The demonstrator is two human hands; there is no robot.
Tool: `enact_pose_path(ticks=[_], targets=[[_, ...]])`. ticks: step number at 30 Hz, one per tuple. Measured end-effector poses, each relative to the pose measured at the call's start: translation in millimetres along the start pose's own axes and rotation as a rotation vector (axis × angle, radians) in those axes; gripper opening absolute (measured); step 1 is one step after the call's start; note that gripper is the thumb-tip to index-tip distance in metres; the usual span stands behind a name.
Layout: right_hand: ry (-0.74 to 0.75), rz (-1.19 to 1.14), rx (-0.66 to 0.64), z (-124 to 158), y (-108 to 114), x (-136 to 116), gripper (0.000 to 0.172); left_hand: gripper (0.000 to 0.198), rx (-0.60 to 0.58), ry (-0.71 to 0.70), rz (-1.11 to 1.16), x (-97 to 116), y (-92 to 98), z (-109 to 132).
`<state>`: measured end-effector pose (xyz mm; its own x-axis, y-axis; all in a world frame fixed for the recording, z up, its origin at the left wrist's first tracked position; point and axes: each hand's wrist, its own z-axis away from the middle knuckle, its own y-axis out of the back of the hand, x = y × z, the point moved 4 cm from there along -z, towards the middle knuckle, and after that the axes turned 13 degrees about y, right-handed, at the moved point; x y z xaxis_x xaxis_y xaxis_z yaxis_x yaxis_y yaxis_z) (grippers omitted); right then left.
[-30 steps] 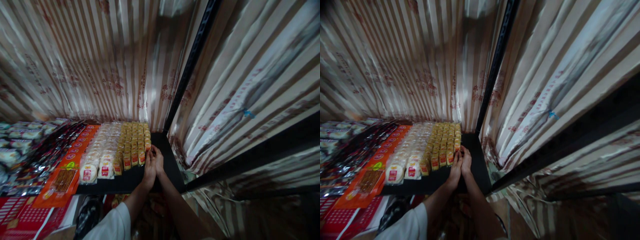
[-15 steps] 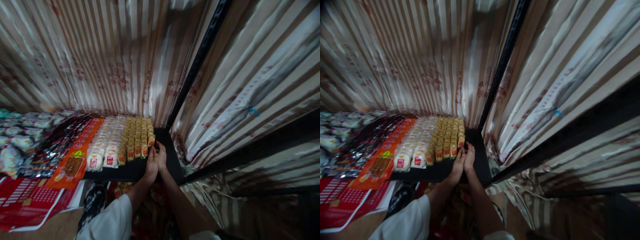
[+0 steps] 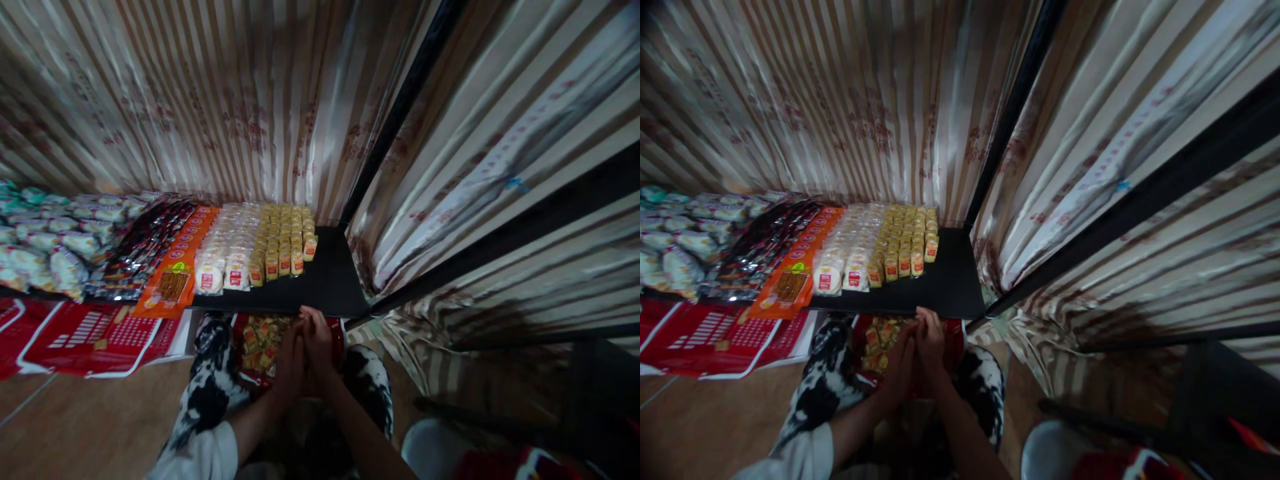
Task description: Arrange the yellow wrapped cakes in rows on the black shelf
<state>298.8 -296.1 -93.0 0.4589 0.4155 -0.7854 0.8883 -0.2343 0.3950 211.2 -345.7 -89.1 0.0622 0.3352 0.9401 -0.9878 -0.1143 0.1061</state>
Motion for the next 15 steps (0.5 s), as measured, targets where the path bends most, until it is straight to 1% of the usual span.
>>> enact_pose_path(ticks=[2,4,6,8,9,11,13,15], targets=[[-0.069,0.022,-0.102,24,-13,2,0.027,0.042,0.065,0.12,-0.137,-24,17.3,0],[-0.197,0.059,-0.213,45,-28,10,0.028,0.038,0.099,0.238,-0.338,-43,34.3,-6],[-0.326,0.106,-0.326,64,-42,21,0.03,0.036,0.122,0.368,-0.578,-58,50.4,-14],[-0.42,0.118,-0.443,78,-54,30,0.033,0.035,0.111,0.456,-0.781,-67,62.4,-21],[-0.458,0.109,-0.494,85,-59,34,0.034,0.035,0.094,0.476,-0.846,-71,66.0,-24],[-0.525,0.077,-0.56,94,-67,40,0.034,0.034,0.052,0.484,-0.9,-77,68.8,-27],[-0.564,0.048,-0.574,100,-72,45,0.032,0.033,0.021,0.476,-0.909,-82,67.4,-28],[-0.566,0.023,-0.564,103,-75,48,0.032,0.033,0.0,0.463,-0.923,-85,63.8,-28]])
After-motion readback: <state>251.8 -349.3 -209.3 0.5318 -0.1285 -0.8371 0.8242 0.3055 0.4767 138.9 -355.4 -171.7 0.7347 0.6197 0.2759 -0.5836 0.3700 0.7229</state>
